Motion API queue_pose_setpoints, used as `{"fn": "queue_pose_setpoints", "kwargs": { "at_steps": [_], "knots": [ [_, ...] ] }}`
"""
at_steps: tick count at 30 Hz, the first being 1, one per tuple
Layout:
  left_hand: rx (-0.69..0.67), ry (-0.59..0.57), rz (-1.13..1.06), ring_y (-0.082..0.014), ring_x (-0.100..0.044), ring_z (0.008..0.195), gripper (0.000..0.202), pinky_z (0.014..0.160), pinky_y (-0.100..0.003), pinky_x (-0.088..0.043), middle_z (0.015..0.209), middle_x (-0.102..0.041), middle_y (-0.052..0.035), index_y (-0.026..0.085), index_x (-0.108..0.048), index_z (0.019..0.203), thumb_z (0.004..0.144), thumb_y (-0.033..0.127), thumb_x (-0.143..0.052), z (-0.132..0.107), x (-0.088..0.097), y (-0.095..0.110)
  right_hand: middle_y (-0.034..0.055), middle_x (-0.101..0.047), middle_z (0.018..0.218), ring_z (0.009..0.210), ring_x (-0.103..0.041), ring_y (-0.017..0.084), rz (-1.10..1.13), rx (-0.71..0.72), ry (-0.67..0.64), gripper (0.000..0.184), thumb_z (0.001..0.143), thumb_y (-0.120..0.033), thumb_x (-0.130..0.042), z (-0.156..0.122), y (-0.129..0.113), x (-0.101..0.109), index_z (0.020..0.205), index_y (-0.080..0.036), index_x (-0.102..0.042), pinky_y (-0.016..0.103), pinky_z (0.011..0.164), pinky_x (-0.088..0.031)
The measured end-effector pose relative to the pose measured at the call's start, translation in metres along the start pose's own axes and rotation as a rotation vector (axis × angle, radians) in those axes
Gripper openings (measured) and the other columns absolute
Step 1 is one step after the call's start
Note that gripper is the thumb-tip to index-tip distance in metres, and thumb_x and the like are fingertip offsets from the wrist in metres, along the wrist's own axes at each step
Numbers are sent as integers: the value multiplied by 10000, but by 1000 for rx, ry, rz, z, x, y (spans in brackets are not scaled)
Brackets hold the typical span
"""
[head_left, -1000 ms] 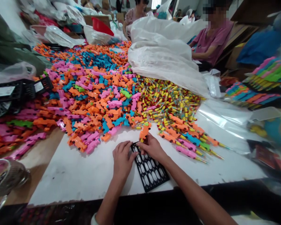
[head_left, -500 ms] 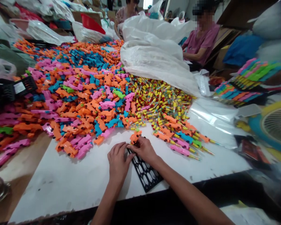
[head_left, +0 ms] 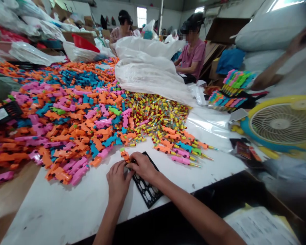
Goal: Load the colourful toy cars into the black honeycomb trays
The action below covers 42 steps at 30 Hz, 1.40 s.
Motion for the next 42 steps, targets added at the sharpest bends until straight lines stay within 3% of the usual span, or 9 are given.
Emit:
{"fn": "queue_pose_setpoints", "kwargs": {
  "at_steps": [3,6,9,12,17,23,28,34,42],
  "knots": [
    [5,18,-54,-338,-557,1109,350,926,-491,-428,1142,-655,-141,193,-630,1034,791,440,-582,2,1,-5,34,-620,985,905,-579,169,-21,20,120,145,881,-236,-604,-27,5,44,1023,-213,-587,276,802,-465],
    [62,-27,-161,-321,-578,1073,361,904,-457,-447,1069,-675,-119,205,-624,998,797,499,-565,7,5,-9,61,-616,1002,938,-590,207,-285,-105,248,139,911,-288,-547,-73,29,109,1019,-224,-608,318,808,-476],
    [87,-66,-263,-276,-612,975,339,830,-397,-479,983,-688,-74,222,-635,988,808,499,-556,16,9,-6,68,-572,1044,847,-612,203,-638,-343,223,219,898,-325,-547,-117,68,163,1093,-243,-603,296,666,-472],
    [49,-59,-277,-241,-621,892,255,776,-359,-489,914,-692,-50,230,-671,921,809,436,-571,23,9,0,67,-560,964,714,-601,175,-819,-435,129,162,886,-284,-541,-135,97,181,1009,-208,-615,258,543,-405],
    [8,-5,-242,-215,-599,865,211,784,-342,-477,820,-669,-37,226,-680,800,846,387,-551,23,3,2,54,-606,882,779,-614,194,-549,-312,84,117,901,-243,-460,-114,78,150,892,-201,-569,288,645,-447],
    [-79,52,-173,-213,-587,831,269,759,-333,-470,782,-647,-52,214,-665,781,893,397,-503,18,3,5,-18,-581,789,563,-581,124,230,-285,38,152,890,-336,-492,-58,38,82,985,-217,-485,265,575,-473],
    [-126,101,-92,-219,-576,808,226,718,-329,-467,767,-638,-57,203,-655,789,892,355,-524,15,1,4,-47,-573,674,553,-573,123,571,-211,-78,151,844,-336,-565,-8,29,27,885,-220,-477,244,549,-471],
    [-187,139,-12,-223,-560,779,198,713,-338,-467,774,-632,-62,192,-626,789,902,307,-511,11,-2,3,-57,-576,611,527,-554,125,621,-148,-183,119,809,-272,-583,13,36,-1,881,-214,-509,237,538,-463],
    [-202,229,60,-224,-534,711,262,649,-329,-443,699,-594,-59,194,-582,728,926,306,-453,10,-3,6,5,-609,838,808,-565,165,131,164,-134,102,824,-112,-523,10,25,2,839,-207,-556,256,737,-442]
  ]
}}
Point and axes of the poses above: each hand's wrist, its own z-axis towards the middle knuckle, its own x-axis out of the back of the hand, y = z × x, the point moved 4 cm from there along z, towards the middle knuckle
